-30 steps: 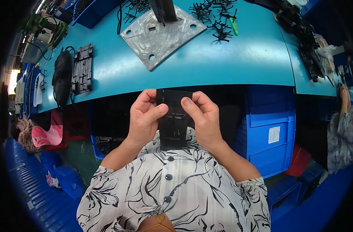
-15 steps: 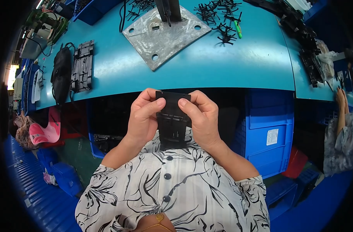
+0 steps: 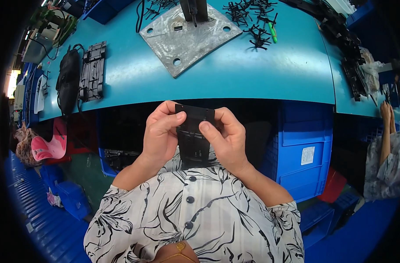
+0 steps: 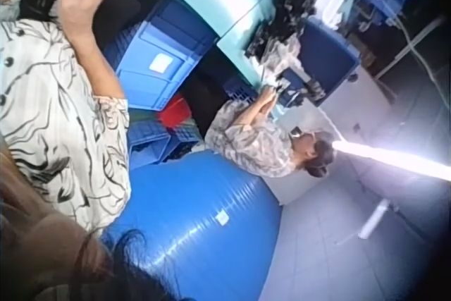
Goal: Assembling the plastic chassis and internal components of a toy car using an electric screwdriver and manual snapping.
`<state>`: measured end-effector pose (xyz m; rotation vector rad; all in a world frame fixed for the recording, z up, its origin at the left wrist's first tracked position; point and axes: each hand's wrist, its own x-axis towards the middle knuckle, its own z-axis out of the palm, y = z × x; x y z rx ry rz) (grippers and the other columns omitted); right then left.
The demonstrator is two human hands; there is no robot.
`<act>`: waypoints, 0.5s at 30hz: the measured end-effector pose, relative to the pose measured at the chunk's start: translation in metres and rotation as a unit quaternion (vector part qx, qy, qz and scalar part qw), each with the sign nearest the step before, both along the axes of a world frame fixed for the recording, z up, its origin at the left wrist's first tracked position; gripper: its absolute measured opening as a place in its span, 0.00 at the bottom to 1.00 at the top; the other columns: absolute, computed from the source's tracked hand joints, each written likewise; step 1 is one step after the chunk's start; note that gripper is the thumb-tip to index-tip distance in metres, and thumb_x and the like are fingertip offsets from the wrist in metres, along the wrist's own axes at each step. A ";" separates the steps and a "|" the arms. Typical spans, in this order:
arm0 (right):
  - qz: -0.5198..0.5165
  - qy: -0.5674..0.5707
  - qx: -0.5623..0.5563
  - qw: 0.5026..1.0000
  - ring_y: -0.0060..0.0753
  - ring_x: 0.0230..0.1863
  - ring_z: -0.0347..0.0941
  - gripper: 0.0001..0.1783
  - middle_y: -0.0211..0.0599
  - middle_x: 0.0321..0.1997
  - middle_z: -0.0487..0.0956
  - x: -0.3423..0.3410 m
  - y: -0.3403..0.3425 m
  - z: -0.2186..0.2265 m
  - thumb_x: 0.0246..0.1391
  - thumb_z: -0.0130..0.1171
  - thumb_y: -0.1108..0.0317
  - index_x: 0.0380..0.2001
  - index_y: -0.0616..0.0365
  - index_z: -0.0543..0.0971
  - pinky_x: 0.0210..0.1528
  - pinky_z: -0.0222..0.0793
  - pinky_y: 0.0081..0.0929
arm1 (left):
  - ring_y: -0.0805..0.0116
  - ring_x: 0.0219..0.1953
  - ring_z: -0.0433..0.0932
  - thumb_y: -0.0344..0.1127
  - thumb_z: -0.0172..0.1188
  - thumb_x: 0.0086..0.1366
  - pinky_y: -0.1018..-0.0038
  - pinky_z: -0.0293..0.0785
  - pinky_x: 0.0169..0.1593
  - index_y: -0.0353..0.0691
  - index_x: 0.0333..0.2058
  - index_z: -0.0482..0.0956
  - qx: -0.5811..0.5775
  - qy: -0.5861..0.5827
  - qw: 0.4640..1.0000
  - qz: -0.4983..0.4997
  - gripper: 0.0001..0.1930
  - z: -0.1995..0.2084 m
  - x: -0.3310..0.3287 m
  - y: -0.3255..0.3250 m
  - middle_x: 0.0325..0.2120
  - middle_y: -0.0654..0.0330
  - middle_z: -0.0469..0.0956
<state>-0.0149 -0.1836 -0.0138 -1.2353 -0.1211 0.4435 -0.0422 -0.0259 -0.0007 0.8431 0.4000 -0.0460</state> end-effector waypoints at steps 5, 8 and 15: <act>0.018 -0.065 -0.003 0.998 0.15 0.36 0.66 0.07 0.27 0.35 0.74 0.004 -0.005 -0.002 0.57 0.54 0.71 0.37 0.62 0.72 0.40 0.63 0.17 | 0.75 0.30 0.77 0.25 0.55 0.59 0.78 0.75 0.36 0.35 0.32 0.72 -0.016 0.002 1.000 -0.018 0.03 0.001 0.005 0.003 0.30 0.58 0.77; 0.014 -0.035 0.008 0.999 0.15 0.35 0.65 0.07 0.27 0.34 0.73 0.011 -0.007 -0.003 0.56 0.55 0.71 0.37 0.63 0.73 0.38 0.62 0.17 | 0.75 0.29 0.76 0.23 0.56 0.58 0.78 0.75 0.36 0.33 0.31 0.72 -0.029 0.010 0.999 -0.028 0.03 0.005 0.010 0.004 0.29 0.58 0.77; -0.034 -0.046 -0.078 0.995 0.18 0.32 0.66 0.07 0.28 0.29 0.74 0.011 0.012 0.018 0.55 0.53 0.70 0.32 0.64 0.75 0.37 0.62 0.18 | 0.76 0.30 0.74 0.23 0.61 0.52 0.78 0.71 0.37 0.34 0.30 0.77 -0.020 0.034 0.999 0.037 0.06 -0.004 0.003 0.000 0.27 0.62 0.77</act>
